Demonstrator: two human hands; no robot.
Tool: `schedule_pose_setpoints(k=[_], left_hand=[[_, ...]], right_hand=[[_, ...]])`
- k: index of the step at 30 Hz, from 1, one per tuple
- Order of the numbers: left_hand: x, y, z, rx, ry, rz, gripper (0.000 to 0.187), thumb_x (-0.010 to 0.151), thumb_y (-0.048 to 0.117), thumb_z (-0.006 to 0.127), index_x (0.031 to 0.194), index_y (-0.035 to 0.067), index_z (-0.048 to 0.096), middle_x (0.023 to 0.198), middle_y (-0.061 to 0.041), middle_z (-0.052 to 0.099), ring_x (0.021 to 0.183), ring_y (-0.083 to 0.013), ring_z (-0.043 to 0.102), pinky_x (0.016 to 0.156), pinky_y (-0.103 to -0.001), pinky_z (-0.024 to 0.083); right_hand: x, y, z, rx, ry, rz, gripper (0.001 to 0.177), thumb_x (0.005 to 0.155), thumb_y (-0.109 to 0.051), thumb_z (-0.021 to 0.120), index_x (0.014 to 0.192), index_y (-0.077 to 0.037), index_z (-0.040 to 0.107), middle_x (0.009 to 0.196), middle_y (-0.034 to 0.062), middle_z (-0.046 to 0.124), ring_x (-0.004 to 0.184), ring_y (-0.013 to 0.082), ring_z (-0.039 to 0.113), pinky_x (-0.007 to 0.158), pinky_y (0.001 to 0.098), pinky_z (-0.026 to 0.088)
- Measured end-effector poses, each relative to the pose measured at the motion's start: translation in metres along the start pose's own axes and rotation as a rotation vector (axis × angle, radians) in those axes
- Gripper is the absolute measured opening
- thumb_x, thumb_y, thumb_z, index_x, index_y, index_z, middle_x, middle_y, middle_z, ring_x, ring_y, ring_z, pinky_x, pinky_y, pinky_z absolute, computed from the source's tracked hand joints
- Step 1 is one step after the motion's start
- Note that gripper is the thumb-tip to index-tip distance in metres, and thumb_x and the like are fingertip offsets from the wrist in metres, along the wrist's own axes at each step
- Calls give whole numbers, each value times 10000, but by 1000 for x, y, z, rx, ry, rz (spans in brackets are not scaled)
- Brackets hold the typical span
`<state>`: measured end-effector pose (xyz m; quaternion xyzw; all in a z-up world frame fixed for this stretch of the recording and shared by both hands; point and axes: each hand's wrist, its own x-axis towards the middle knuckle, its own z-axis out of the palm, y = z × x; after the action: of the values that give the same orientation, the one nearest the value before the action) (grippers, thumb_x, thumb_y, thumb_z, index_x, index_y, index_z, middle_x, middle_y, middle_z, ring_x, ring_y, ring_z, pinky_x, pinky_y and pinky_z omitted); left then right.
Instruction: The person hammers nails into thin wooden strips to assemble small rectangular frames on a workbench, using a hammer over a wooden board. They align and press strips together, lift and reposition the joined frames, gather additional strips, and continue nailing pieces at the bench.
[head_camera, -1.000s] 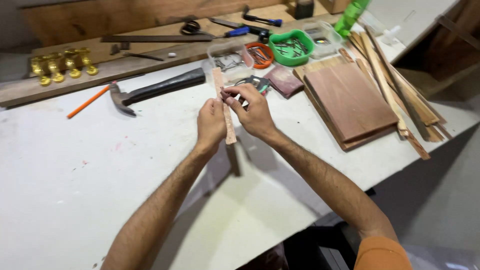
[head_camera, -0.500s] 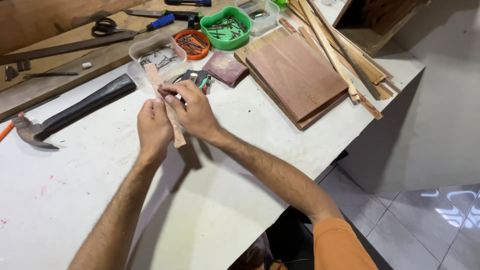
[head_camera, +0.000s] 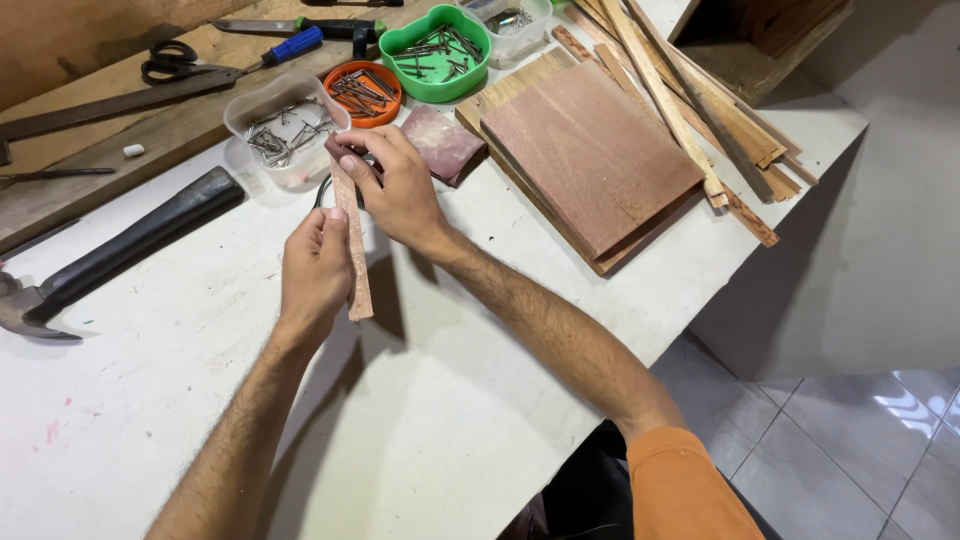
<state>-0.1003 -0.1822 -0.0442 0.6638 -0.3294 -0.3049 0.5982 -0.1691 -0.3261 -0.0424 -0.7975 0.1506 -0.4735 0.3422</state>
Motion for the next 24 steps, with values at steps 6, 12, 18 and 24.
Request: schedule_pose_setpoints(k=[6,12,18,24], left_hand=[[16,-1,-22,-93,70,12,329,1113,295,428,911,81,576,668,47,528,526,-51,455,446,-266,395],[-11,28,-25,229,11,17,324,1064,310,475,889,55,573,623,-40,556,520,-110,506,477,-315,415],[9,-1,-45,263,113,105,348,1070,314,485,890,37,595,671,-49,565,618,-123,508,564,-332,448],[0,-6,-53,298,17,155,368,1071,321,499,882,15,578,665,-58,559,619,-134,499,573,-345,451]], right_hand=[[-13,-28,7,86,-70,-17,229,1004,-131,679,1225,-69,675,1139,98,674,1051,249,714,913,349,587],[14,-22,4,28,29,-28,211,980,-106,702,1184,-54,697,1106,116,683,1013,270,701,852,350,567],[-9,-36,15,35,-90,-82,203,984,-105,711,1178,-44,708,1120,131,701,1012,273,701,876,365,565],[11,-34,16,-27,-15,-157,216,981,-98,716,1179,-13,690,1128,138,686,1023,288,688,881,369,553]])
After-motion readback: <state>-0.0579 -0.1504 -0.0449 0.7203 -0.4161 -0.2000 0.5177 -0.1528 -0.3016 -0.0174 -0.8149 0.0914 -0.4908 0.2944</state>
